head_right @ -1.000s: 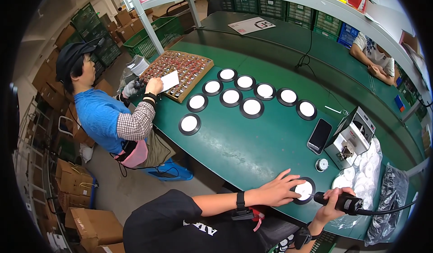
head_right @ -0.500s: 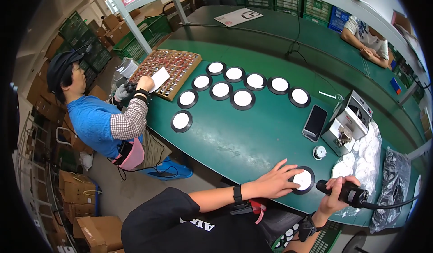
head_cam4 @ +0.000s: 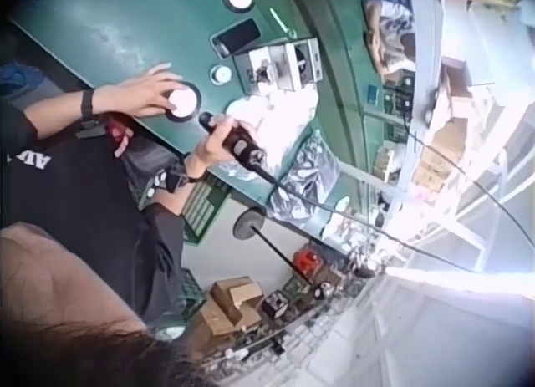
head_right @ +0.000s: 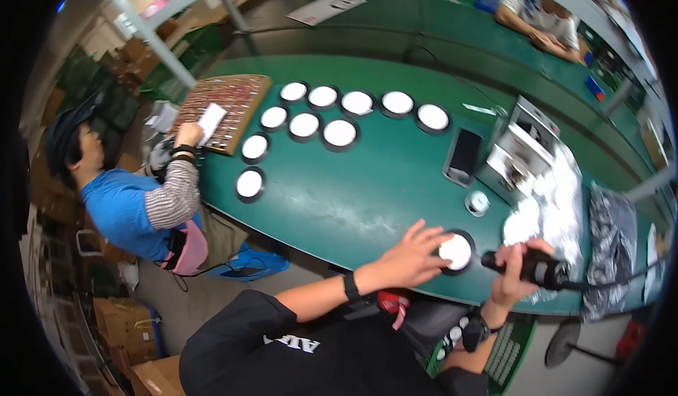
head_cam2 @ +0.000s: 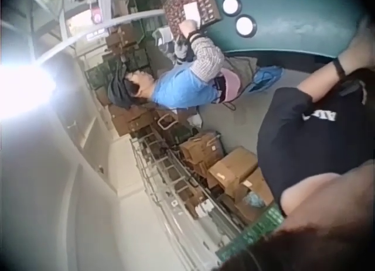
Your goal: The person assembles light fixtures by placing a white disc into a black ring and using a power screwdriver to drive a screw into the center. Once finished, they move the completed unit to the side and repeat the process with a new ring and disc.
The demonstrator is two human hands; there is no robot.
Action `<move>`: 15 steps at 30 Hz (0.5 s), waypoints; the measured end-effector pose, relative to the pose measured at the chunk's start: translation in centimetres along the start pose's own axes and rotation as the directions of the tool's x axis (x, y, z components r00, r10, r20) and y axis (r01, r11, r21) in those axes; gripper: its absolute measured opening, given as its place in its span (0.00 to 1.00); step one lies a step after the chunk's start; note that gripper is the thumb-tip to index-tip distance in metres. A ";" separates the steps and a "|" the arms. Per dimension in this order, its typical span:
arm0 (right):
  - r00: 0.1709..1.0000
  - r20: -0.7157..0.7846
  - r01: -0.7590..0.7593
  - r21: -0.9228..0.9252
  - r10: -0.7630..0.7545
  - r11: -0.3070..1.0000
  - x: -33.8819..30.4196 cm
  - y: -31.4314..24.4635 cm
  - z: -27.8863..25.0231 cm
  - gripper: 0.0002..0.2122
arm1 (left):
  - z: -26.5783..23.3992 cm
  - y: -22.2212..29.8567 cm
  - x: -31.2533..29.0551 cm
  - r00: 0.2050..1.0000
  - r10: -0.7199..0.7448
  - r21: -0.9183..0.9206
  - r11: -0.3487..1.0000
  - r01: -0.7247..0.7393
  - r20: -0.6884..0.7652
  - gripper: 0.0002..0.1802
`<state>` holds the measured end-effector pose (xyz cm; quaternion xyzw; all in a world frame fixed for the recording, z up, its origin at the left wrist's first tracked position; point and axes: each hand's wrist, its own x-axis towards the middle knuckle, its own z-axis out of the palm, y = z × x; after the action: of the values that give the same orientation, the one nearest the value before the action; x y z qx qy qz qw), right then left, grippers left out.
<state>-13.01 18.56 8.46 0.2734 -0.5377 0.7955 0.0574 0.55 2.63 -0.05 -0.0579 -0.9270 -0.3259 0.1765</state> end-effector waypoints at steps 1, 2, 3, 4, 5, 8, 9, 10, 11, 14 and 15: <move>1.000 -0.017 -0.013 0.008 0.014 1.000 0.1 -0.1 0.2 0.11 | 0.0 -0.1 0.0 1.000 -0.002 0.026 1.000 0.002 -0.008 0.16; 0.999 -0.042 -0.026 0.007 0.026 1.000 0.2 -0.1 0.5 0.12 | -0.1 -0.3 0.0 1.000 -0.005 0.044 0.999 0.005 -0.010 0.17; 0.999 -0.047 -0.027 0.007 0.027 1.000 0.2 -0.2 1.2 0.12 | -0.5 -0.5 -0.2 1.000 -0.010 0.064 0.998 0.011 -0.014 0.17; 0.998 -0.054 -0.023 0.000 0.023 1.000 0.3 -0.2 1.8 0.12 | -0.8 -0.6 -0.2 1.000 -0.019 0.089 0.996 0.020 -0.013 0.17; 0.999 -0.033 -0.015 -0.017 0.014 1.000 0.4 -0.1 1.9 0.11 | -0.9 -0.7 0.1 1.000 -0.012 0.108 0.994 0.013 -0.011 0.17; 0.999 0.031 -0.022 -0.029 0.023 0.999 0.2 0.2 1.8 0.11 | -0.9 -0.4 0.4 1.000 -0.021 0.057 0.998 0.020 0.023 0.17; 1.000 0.021 -0.019 -0.043 0.020 0.999 0.1 0.0 1.5 0.11 | -0.9 -0.3 0.5 0.999 -0.023 0.055 0.998 0.021 0.027 0.17; 0.999 0.019 -0.029 -0.045 0.030 0.999 0.2 -0.3 1.4 0.11 | -0.8 -0.2 0.5 0.999 -0.028 0.058 0.998 0.026 0.028 0.17; 0.999 0.020 -0.039 -0.044 0.040 0.998 0.2 -0.5 1.4 0.12 | -0.8 -0.2 0.6 0.999 -0.035 0.065 0.997 0.033 0.028 0.17; 0.998 0.026 -0.050 -0.040 0.051 0.998 0.1 -0.7 1.2 0.12 | -0.4 0.2 0.8 0.999 -0.032 0.061 0.998 0.030 0.027 0.17; 0.998 0.028 -0.048 -0.045 0.049 0.998 0.1 -0.7 1.1 0.12 | -0.4 0.3 0.7 0.999 -0.032 0.061 0.998 0.031 0.024 0.17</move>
<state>-12.44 17.84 9.43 0.2704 -0.5624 0.7805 0.0365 0.08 2.60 0.71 -0.0421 -0.9394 -0.2997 0.1613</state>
